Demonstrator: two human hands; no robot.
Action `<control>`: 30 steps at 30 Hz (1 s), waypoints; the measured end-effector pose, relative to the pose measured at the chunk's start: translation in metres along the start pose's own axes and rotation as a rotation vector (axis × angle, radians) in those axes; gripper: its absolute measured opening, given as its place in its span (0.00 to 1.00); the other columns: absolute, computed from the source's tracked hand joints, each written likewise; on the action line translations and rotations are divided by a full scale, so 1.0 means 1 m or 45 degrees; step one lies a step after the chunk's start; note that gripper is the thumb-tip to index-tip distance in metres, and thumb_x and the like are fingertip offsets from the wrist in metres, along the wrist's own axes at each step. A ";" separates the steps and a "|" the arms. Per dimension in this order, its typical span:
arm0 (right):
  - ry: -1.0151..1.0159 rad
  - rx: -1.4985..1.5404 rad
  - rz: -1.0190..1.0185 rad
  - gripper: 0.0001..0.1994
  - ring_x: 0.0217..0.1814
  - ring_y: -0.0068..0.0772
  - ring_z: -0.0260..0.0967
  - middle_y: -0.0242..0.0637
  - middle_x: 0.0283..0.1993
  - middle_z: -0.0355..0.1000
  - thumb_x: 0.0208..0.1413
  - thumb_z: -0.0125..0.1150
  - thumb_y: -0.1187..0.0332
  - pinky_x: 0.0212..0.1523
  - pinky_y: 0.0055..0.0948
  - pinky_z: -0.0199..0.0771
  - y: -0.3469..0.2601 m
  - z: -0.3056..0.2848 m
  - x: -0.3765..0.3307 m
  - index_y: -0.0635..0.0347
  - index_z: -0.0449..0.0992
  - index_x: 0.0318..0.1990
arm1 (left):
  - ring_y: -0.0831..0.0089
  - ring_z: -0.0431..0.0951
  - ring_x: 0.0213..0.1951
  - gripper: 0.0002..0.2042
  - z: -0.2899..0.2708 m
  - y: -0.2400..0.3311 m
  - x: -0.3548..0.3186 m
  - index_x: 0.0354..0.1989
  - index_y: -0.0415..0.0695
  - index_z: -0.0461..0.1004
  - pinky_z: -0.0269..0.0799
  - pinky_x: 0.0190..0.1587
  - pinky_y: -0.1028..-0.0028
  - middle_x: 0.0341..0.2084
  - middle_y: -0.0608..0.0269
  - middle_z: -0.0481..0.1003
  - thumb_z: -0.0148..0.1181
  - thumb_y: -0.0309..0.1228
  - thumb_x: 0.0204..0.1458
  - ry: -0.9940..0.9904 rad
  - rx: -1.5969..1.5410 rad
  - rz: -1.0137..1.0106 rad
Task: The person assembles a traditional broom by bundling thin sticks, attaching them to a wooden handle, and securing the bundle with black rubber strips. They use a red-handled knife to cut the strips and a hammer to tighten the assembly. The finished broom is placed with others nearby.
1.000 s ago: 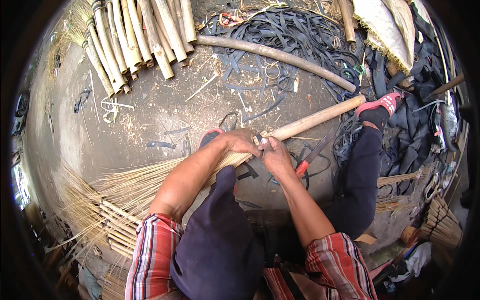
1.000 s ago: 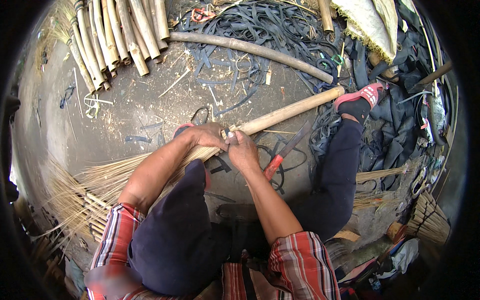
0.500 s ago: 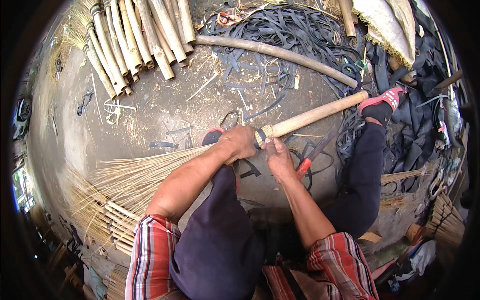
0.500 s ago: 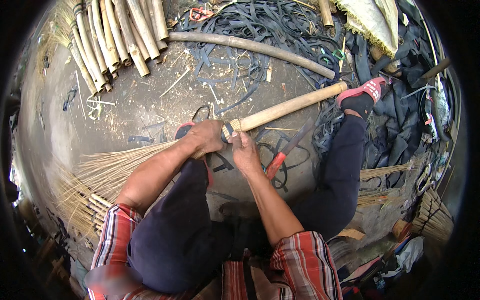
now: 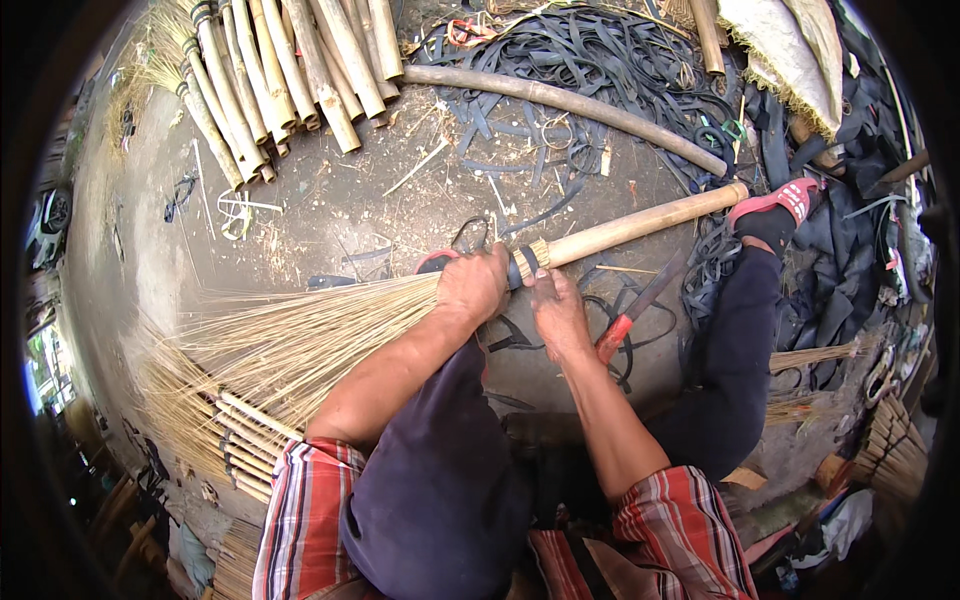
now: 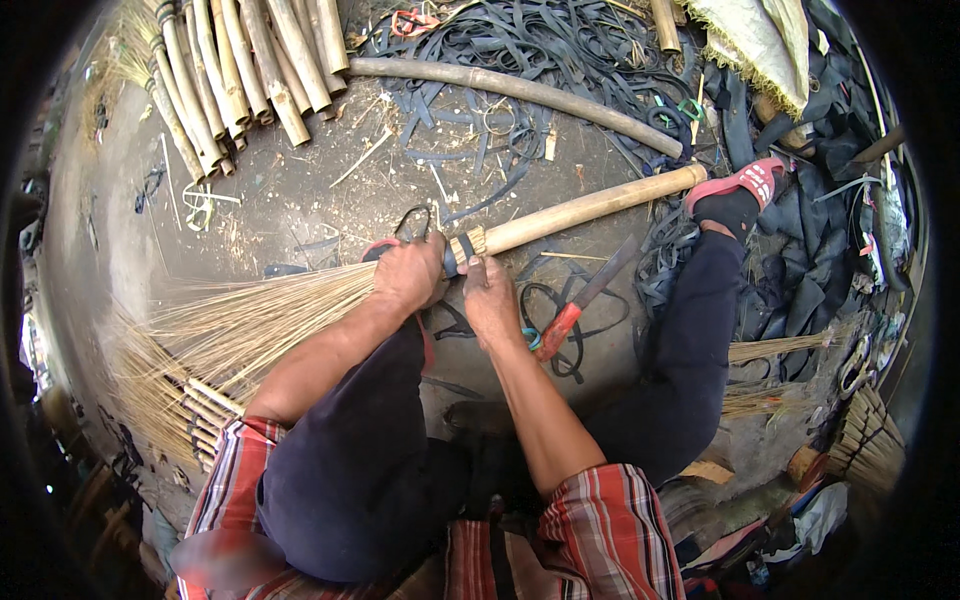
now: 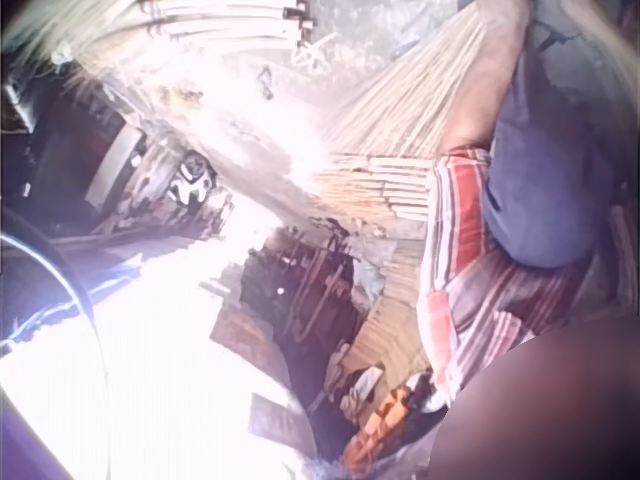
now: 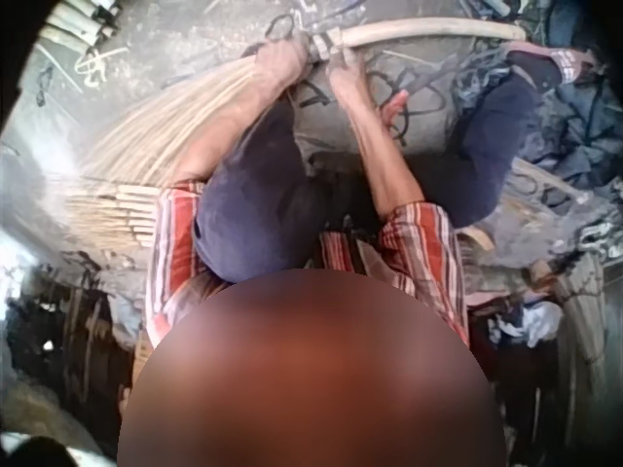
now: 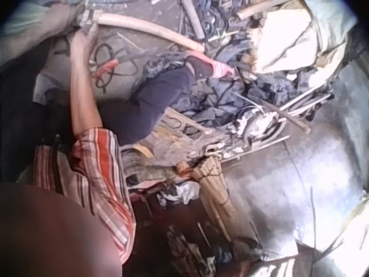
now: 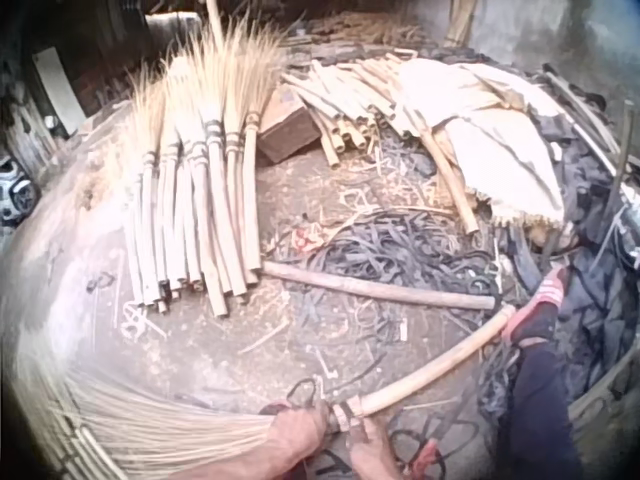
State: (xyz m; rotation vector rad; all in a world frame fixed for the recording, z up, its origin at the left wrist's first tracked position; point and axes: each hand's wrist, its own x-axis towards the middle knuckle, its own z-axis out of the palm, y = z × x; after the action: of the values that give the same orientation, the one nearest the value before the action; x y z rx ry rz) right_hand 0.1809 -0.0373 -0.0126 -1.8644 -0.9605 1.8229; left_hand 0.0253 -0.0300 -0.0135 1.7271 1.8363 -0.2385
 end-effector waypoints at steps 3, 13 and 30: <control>-0.042 0.207 -0.058 0.14 0.24 0.13 0.50 0.19 0.23 0.58 0.78 0.48 0.61 0.25 0.23 0.50 0.005 -0.003 -0.014 0.54 0.77 0.40 | 0.48 0.88 0.40 0.12 -0.003 0.000 0.005 0.47 0.37 0.74 0.85 0.41 0.54 0.34 0.40 0.84 0.59 0.27 0.56 -0.106 -0.011 0.000; 0.020 -0.115 -0.338 0.15 0.26 0.14 0.54 0.20 0.25 0.60 0.77 0.50 0.61 0.28 0.24 0.55 0.023 -0.015 0.009 0.57 0.76 0.36 | 0.45 0.86 0.44 0.24 -0.034 -0.014 0.034 0.48 0.39 0.82 0.79 0.52 0.56 0.42 0.42 0.85 0.76 0.40 0.44 -0.800 -0.479 0.200; -0.010 -0.066 -0.102 0.16 0.30 0.17 0.59 0.25 0.29 0.65 0.78 0.49 0.60 0.33 0.22 0.61 0.012 -0.018 0.000 0.61 0.78 0.42 | 0.46 0.84 0.50 0.38 -0.028 -0.008 0.011 0.57 0.36 0.72 0.79 0.54 0.55 0.42 0.39 0.83 0.79 0.48 0.42 -0.427 -0.449 0.234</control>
State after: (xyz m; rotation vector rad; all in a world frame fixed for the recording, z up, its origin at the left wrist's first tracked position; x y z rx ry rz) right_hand 0.2014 -0.0418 -0.0185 -1.8226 -1.0787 1.7755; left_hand 0.0097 -0.0070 0.0008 1.4930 1.3760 -0.1123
